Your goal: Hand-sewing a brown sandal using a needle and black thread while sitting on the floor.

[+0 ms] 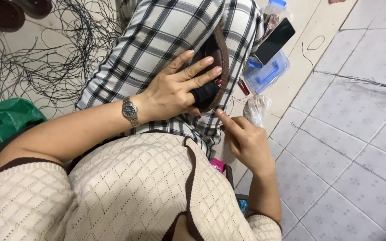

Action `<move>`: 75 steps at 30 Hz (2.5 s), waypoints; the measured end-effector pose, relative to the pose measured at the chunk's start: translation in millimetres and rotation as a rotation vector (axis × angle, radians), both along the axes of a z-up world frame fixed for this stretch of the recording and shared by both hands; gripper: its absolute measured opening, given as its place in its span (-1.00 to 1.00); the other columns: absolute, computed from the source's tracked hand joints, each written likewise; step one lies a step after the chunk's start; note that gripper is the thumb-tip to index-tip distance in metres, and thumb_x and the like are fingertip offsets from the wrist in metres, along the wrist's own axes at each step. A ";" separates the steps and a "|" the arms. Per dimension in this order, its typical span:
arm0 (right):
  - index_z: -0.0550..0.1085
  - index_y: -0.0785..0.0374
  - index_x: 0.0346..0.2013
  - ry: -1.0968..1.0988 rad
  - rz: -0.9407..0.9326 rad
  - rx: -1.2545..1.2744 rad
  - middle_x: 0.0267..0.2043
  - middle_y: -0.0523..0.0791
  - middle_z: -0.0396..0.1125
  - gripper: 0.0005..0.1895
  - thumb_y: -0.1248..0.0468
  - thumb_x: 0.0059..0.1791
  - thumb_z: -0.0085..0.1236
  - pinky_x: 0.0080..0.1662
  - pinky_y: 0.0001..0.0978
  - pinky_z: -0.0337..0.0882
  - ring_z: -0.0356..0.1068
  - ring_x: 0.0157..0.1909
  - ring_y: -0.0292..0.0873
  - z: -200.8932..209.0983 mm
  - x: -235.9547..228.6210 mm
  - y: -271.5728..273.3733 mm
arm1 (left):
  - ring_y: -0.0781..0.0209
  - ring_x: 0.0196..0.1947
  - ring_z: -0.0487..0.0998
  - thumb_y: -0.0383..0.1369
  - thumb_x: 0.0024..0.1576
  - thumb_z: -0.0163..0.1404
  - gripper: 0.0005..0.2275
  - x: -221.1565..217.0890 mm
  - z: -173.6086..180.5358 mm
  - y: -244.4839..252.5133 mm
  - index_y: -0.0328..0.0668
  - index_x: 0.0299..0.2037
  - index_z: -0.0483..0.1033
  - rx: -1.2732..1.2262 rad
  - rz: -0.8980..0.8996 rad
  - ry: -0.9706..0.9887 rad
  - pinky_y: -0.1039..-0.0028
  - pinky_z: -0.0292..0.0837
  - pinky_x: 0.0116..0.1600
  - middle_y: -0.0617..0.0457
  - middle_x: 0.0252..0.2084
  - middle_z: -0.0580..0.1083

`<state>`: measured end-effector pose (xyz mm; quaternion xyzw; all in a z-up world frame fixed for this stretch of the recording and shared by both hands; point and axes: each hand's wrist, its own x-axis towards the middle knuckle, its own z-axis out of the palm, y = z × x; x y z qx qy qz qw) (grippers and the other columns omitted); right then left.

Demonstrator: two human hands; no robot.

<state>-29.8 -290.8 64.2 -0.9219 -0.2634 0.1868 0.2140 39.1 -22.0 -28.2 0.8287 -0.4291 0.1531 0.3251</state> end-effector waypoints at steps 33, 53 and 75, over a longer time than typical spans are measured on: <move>0.47 0.21 0.03 -0.385 -0.101 -0.038 -0.17 -0.05 0.42 -0.70 0.41 0.01 0.03 -0.25 -0.30 0.50 0.50 -0.23 -0.02 -31.2 -24.8 33.0 | 0.36 -0.20 0.61 -0.46 0.14 0.13 -0.84 -44.4 83.4 27.9 -0.09 -0.10 0.65 -0.869 -0.172 1.656 0.55 0.65 -0.20 0.07 0.05 0.59; 0.37 0.30 0.24 0.266 -0.321 0.231 -0.03 -0.05 0.48 -0.48 0.19 0.01 0.16 -0.08 -0.40 0.44 0.48 -0.15 -0.18 40.0 -22.2 0.3 | -0.11 -0.23 0.54 -0.56 0.14 0.15 -0.65 -38.0 13.5 2.4 -0.48 0.10 0.35 -0.344 -0.086 0.776 0.22 0.57 -0.10 -0.20 -0.19 0.47; 0.59 0.39 -0.48 0.148 -0.406 0.965 -0.35 0.07 0.37 -0.90 0.40 -0.10 0.33 -0.29 -0.34 0.41 0.39 -0.32 -0.08 -53.8 -19.3 10.2 | -0.18 -0.27 0.64 -0.40 0.04 0.30 -0.77 -36.6 -3.0 -3.9 -0.32 -0.14 0.64 -0.453 0.048 0.864 0.28 0.58 -0.23 -0.17 -0.31 0.58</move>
